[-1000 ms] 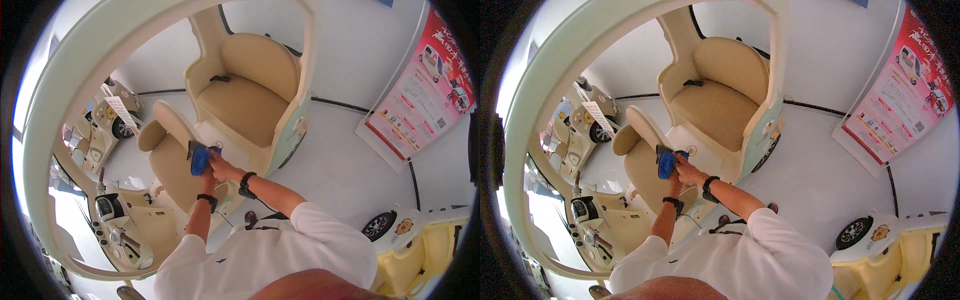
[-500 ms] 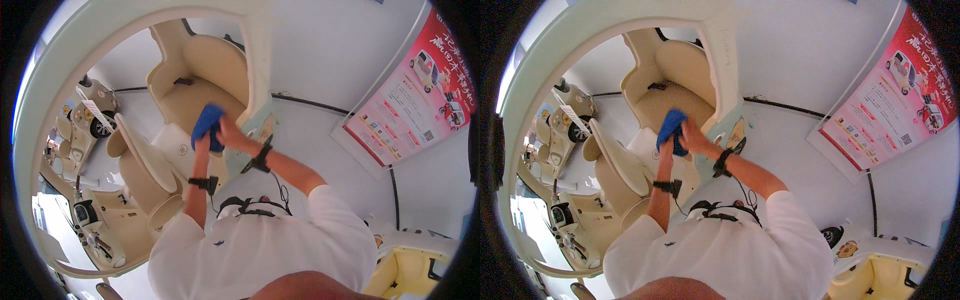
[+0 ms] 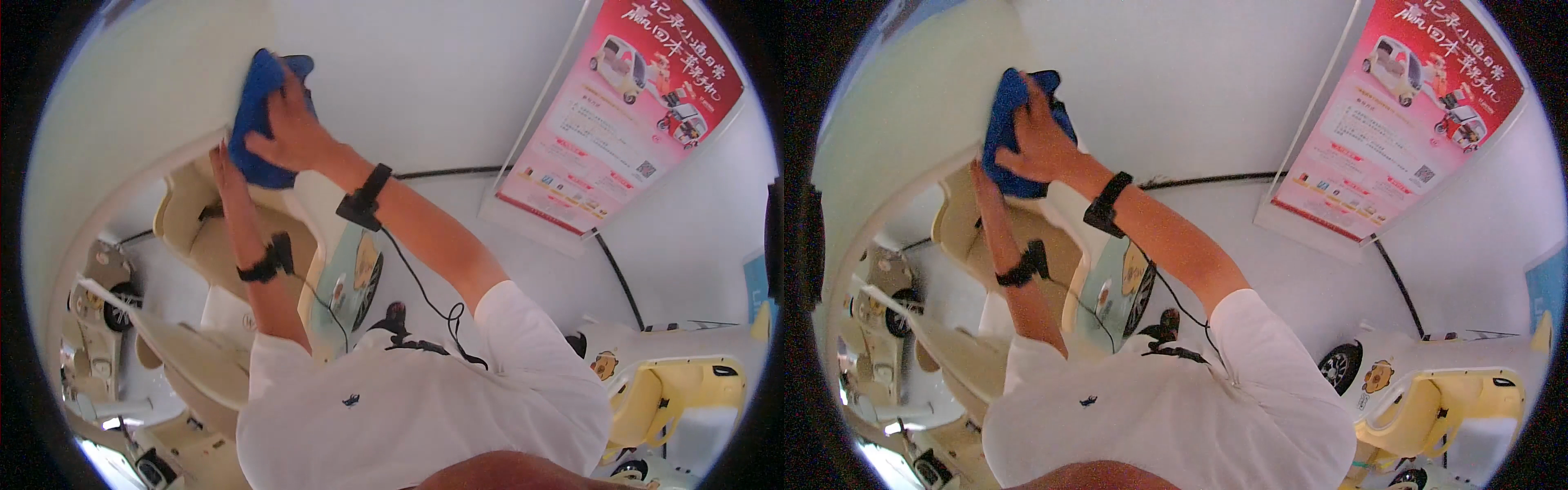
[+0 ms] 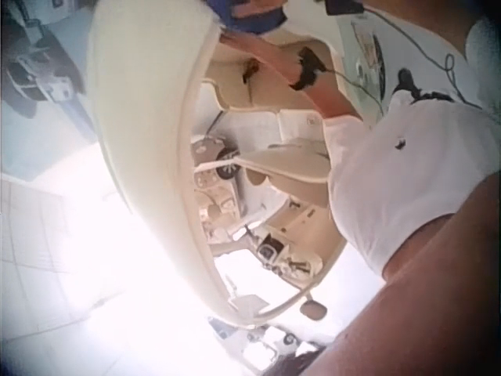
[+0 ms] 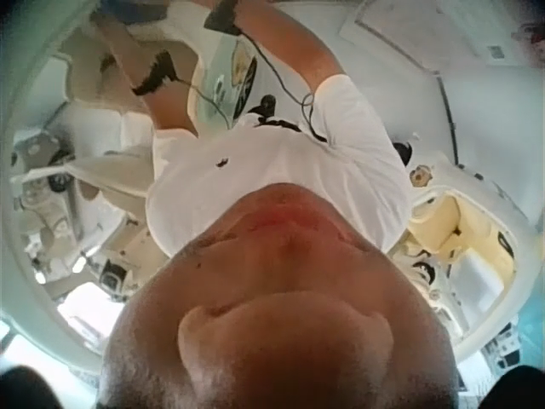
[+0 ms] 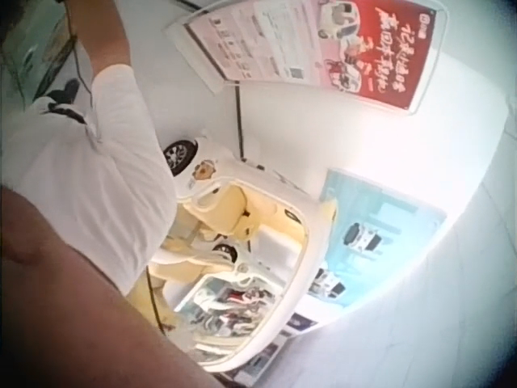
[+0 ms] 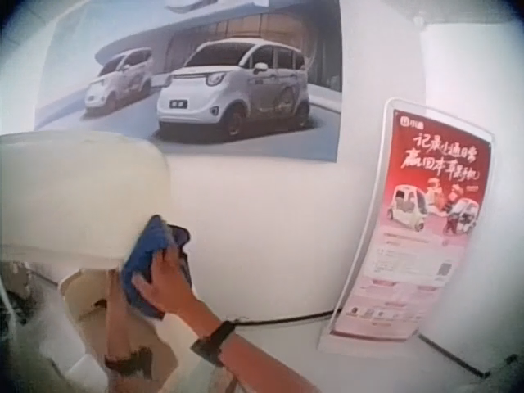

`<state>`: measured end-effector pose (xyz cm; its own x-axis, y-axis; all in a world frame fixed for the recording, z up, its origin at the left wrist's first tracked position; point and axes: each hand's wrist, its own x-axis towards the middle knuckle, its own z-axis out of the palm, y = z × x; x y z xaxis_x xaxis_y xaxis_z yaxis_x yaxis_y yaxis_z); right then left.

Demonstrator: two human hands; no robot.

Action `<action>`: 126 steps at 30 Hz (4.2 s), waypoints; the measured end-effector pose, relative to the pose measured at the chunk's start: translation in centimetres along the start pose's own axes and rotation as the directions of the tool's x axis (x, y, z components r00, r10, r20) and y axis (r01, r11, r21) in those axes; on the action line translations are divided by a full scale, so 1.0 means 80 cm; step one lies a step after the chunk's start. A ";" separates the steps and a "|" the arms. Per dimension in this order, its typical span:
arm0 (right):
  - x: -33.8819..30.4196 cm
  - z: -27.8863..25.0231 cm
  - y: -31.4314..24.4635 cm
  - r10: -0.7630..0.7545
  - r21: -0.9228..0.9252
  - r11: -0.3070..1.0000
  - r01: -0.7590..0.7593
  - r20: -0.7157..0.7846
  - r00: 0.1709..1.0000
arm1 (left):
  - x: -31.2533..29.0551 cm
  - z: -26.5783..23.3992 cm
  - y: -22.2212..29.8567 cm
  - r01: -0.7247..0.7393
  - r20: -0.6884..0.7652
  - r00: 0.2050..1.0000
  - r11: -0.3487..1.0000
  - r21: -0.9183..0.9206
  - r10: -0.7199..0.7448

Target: The person cleans showroom vehicles and fixtures by wiping down small electric cars, door frames, scooter seats, and vehicle bodies with a cloth.

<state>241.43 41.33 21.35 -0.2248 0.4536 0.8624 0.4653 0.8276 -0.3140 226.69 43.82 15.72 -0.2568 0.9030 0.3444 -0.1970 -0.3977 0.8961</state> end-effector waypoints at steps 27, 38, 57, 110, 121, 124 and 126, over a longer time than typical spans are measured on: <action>-0.138 0.028 0.086 -0.223 0.189 0.967 0.169 0.315 0.922 | -0.197 0.005 -0.065 0.057 -0.357 0.892 0.715 0.697 0.277; 0.074 -0.011 0.034 -0.507 0.305 0.786 0.538 -0.181 0.843 | -0.119 0.061 0.131 -0.199 -0.079 -0.123 0.053 0.979 0.989; -0.084 -0.014 0.178 0.121 0.186 0.954 -0.237 0.485 0.866 | -0.116 0.124 -0.080 0.252 -0.180 0.530 0.049 0.966 0.829; -0.442 -0.736 0.499 0.805 -0.004 0.393 -0.919 -0.482 0.346 | -0.078 0.980 -0.367 -0.015 0.424 0.904 0.997 -0.079 0.047; -0.227 -0.674 0.638 0.377 -0.154 0.735 -0.661 -0.717 0.586 | -0.090 0.964 -0.326 -0.304 0.602 0.797 0.834 0.461 -0.043; -0.258 -0.631 0.654 0.512 -0.104 0.651 -0.752 -0.672 0.535 | -0.089 0.929 -0.460 -0.226 0.842 0.436 0.867 0.443 -0.316; -0.293 -0.598 0.663 0.660 -0.042 0.542 -0.839 -0.596 0.457 | -0.128 0.879 -0.536 0.346 0.867 0.226 0.868 0.356 -0.445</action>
<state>312.34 58.82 3.48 0.7150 0.5564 0.4232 0.4769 0.0544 -0.8773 304.34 63.05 -6.53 0.8495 0.5218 -0.0782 0.0768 0.0244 0.9968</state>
